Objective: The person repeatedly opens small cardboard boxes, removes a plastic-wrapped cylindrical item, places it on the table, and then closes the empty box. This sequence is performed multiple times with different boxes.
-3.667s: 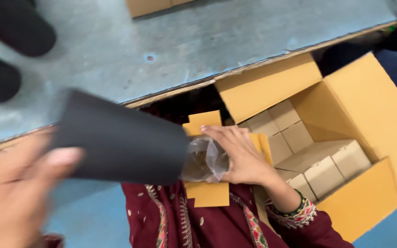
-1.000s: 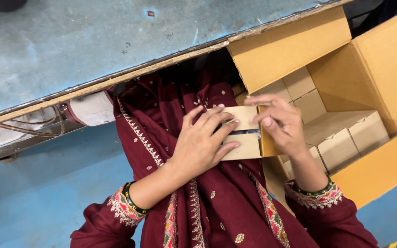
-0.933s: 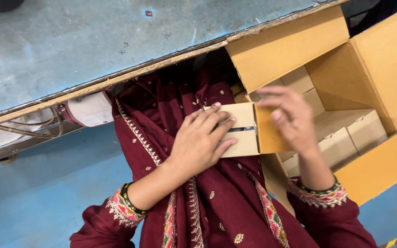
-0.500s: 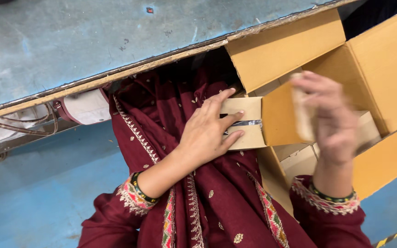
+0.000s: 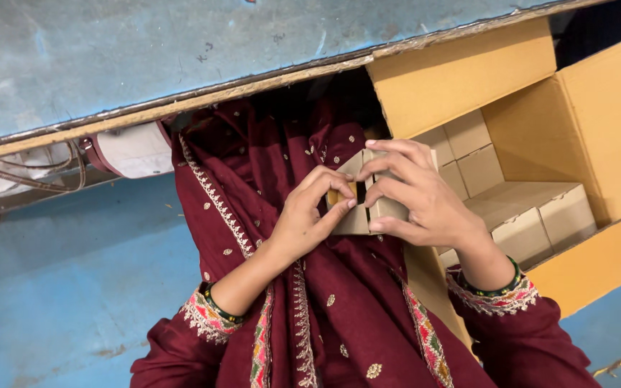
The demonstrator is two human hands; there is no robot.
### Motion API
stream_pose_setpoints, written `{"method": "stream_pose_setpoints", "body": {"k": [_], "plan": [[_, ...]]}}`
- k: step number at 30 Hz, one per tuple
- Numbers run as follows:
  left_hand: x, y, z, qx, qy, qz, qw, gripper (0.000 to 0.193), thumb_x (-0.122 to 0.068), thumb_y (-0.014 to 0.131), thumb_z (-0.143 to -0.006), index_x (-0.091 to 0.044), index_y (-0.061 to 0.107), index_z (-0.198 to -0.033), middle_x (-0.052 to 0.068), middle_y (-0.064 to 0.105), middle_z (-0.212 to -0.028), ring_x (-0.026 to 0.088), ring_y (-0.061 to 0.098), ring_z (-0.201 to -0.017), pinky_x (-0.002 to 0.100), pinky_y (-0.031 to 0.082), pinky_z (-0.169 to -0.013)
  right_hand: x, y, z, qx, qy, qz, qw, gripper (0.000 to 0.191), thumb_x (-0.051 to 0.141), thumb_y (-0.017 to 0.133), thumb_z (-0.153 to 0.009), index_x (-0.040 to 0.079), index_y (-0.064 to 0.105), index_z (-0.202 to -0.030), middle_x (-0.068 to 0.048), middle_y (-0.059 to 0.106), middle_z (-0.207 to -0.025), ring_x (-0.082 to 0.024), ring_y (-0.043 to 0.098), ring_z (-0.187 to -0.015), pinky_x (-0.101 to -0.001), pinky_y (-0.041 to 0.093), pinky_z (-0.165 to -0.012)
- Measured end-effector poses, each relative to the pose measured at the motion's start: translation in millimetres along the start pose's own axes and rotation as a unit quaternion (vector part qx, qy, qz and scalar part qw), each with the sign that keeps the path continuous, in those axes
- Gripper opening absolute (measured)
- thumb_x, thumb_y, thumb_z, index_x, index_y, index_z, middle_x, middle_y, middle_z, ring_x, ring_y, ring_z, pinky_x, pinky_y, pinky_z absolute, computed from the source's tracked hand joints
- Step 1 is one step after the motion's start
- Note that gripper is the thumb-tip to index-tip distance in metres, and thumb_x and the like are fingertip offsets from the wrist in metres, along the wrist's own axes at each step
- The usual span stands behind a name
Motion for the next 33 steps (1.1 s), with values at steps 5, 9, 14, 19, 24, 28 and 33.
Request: {"method": "stream_pose_setpoints", "body": {"k": [5,9,14,19,24,28,33], "plan": [[11,2,2,0.009,-0.057,0.094,0.994,0.022,-0.015,0.07,-0.097,-0.006,0.061,-0.115,0.005,0.066,-0.112,0.017,0.066,-0.108,0.032,0.054,-0.095,3,-2,-6,0.008,0.032,-0.015,0.999,0.052,0.042,0.069,-0.088,0.01,0.055,-0.127,-0.015,0.044,-0.16,-0.037,0.037,-0.154,-0.0543,0.026,-0.123],[35,11,4,0.015,-0.186,0.352,0.917,0.024,-0.022,0.06,-0.101,-0.007,0.064,-0.119,0.0,0.069,-0.115,0.011,0.064,-0.106,0.028,0.053,-0.094,3,5,-15,0.067,0.054,0.012,0.996,0.102,0.049,0.073,-0.079,-0.002,0.028,-0.156,-0.02,0.03,-0.166,-0.037,0.029,-0.154,-0.0536,0.022,-0.121],[51,15,6,-0.008,-0.205,0.319,0.925,0.024,-0.017,0.065,-0.104,0.0,0.068,-0.121,-0.001,0.058,-0.108,0.009,0.061,-0.099,0.027,0.053,-0.09,8,15,-26,0.097,0.054,0.044,0.993,0.11,0.058,0.076,-0.075,-0.002,0.029,-0.155,-0.019,0.03,-0.165,-0.034,0.032,-0.152,-0.0514,0.022,-0.119],[60,30,7,-0.01,-0.215,0.388,0.896,0.031,-0.016,0.072,-0.097,-0.007,0.055,-0.121,0.0,0.059,-0.103,0.007,0.061,-0.092,0.026,0.053,-0.08,9,14,-26,0.09,0.044,0.039,0.994,0.116,0.062,0.078,-0.07,-0.002,0.031,-0.154,-0.019,0.03,-0.165,-0.034,0.031,-0.152,-0.0525,0.023,-0.118],[69,38,5,0.006,-0.227,0.378,0.898,0.029,-0.013,0.074,-0.097,-0.006,0.054,-0.116,0.003,0.063,-0.1,0.006,0.062,-0.089,0.024,0.052,-0.075,8,17,-21,0.089,0.04,0.055,0.994,0.128,0.063,0.085,-0.058,-0.003,0.029,-0.153,-0.022,0.029,-0.163,-0.038,0.031,-0.15,-0.0556,0.024,-0.116],[71,42,2,0.006,-0.235,0.381,0.894,0.028,-0.012,0.075,-0.097,-0.005,0.055,-0.116,0.005,0.064,-0.097,0.006,0.06,-0.082,0.023,0.052,-0.067,9,12,-19,0.037,0.051,0.046,0.997,0.132,0.055,0.092,-0.056,-0.001,0.025,-0.154,-0.031,0.027,-0.158,-0.046,0.034,-0.144,-0.0561,0.028,-0.113],[68,37,-5,0.014,-0.24,0.399,0.885,0.031,-0.01,0.075,-0.094,-0.006,0.054,-0.116,0.004,0.062,-0.103,0.008,0.063,-0.088,0.025,0.056,-0.069,8,9,-22,0.019,0.057,0.025,0.998,0.13,0.05,0.094,-0.055,0.001,0.025,-0.154,-0.024,0.043,-0.144,-0.044,0.044,-0.133,-0.0564,0.032,-0.111]]}}
Point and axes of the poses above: each hand's wrist, its own z-axis away from the middle knuckle, its own y-axis out of the palm, x = y × z, the point moved 7 cm from there along -z, towards the middle knuckle
